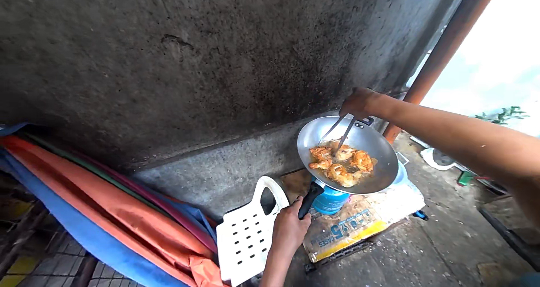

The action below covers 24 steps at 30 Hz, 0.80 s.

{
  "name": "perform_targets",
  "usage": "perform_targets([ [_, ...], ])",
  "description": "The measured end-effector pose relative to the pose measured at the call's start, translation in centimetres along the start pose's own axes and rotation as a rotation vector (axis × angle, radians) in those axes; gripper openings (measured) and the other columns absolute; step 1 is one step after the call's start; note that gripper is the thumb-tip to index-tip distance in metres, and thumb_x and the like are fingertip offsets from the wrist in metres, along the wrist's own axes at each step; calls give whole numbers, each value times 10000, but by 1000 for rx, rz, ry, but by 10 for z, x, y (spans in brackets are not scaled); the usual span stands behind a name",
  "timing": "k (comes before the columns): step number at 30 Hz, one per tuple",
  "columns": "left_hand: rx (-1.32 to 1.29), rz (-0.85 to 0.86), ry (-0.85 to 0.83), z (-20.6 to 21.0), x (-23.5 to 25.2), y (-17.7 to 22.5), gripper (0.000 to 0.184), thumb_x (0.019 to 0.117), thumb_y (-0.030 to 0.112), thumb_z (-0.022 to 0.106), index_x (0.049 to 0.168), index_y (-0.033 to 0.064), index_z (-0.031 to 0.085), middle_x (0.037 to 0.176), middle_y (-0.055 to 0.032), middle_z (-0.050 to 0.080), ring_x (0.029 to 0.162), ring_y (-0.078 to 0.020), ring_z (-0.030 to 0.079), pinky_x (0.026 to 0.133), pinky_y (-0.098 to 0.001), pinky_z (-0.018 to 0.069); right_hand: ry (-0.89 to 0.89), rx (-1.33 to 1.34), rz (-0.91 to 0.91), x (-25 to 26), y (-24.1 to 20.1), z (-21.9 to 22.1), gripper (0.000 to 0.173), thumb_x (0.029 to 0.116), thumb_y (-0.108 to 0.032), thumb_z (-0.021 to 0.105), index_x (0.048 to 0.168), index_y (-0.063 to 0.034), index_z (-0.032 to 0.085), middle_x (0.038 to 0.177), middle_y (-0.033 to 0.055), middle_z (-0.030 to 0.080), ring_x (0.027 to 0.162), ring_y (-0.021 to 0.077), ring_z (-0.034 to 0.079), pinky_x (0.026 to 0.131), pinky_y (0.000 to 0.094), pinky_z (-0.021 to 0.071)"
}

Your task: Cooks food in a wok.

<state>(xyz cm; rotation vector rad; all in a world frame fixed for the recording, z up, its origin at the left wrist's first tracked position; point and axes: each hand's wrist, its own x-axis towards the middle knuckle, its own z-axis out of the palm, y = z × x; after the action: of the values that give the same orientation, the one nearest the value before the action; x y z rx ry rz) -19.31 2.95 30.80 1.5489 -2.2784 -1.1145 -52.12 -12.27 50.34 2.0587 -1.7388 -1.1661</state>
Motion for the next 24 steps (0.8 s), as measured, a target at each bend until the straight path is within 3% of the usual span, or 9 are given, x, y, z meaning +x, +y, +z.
perform_targets([
  [2, 6, 1, -5, 0, 0, 1, 559, 996, 314, 616, 1530, 185, 512, 1259, -108, 712, 1160, -255, 683, 1024, -473, 525, 32, -27, -21, 1, 5, 7, 465, 892, -125, 728, 1318, -306, 685, 1216, 97, 712, 1161, 362, 646, 1091, 655, 385],
  [4, 7, 0, -5, 0, 0, 0, 554, 995, 316, 616, 1525, 189, 518, 1252, -107, 714, 1156, -254, 684, 1023, -473, 524, 23, -13, -9, -3, 5, 14, 477, 896, -124, 720, 1340, -289, 668, 1232, 106, 703, 1181, 363, 638, 1112, 647, 366],
  [8, 1, 13, 13, 0, 0, 0, 552, 997, 326, 620, 1518, 173, 526, 1243, -117, 716, 1145, -260, 688, 1019, -479, 526, -61, 193, 138, -37, 4, 9, 516, 867, -182, 786, 1364, -184, 645, 1223, 201, 688, 1135, 445, 648, 889, 679, 503],
  [10, -1, -1, 7, 0, -2, 4, 558, 1008, 333, 618, 1528, 159, 510, 1263, -127, 708, 1172, -271, 678, 1039, -482, 515, -97, 275, 231, -68, 0, -4, 530, 876, -207, 782, 1382, -169, 629, 1231, 212, 676, 1146, 450, 638, 869, 676, 507],
  [16, 25, -35, -15, 6, -11, 16, 589, 1033, 363, 594, 1565, 155, 450, 1331, -130, 675, 1224, -283, 652, 1068, -492, 496, 5, 502, 366, -138, -17, 23, 309, 942, -367, 737, 1183, -175, 722, 1039, 165, 725, 998, 411, 690, 812, 670, 527],
  [20, 37, -15, -25, 2, -8, 10, 594, 1039, 361, 588, 1574, 155, 434, 1331, -140, 672, 1222, -295, 652, 1068, -496, 495, -3, 548, 432, -161, -44, 53, 334, 972, -389, 695, 1248, -203, 708, 1061, 185, 729, 988, 430, 694, 810, 670, 524],
  [24, 51, 11, -21, 1, -6, 8, 608, 1041, 358, 589, 1582, 141, 414, 1330, -158, 669, 1211, -311, 657, 1059, -502, 499, -15, 585, 339, -168, -96, 56, 406, 1021, -291, 605, 1413, -185, 611, 1199, 252, 685, 1068, 502, 662, 840, 701, 509],
])
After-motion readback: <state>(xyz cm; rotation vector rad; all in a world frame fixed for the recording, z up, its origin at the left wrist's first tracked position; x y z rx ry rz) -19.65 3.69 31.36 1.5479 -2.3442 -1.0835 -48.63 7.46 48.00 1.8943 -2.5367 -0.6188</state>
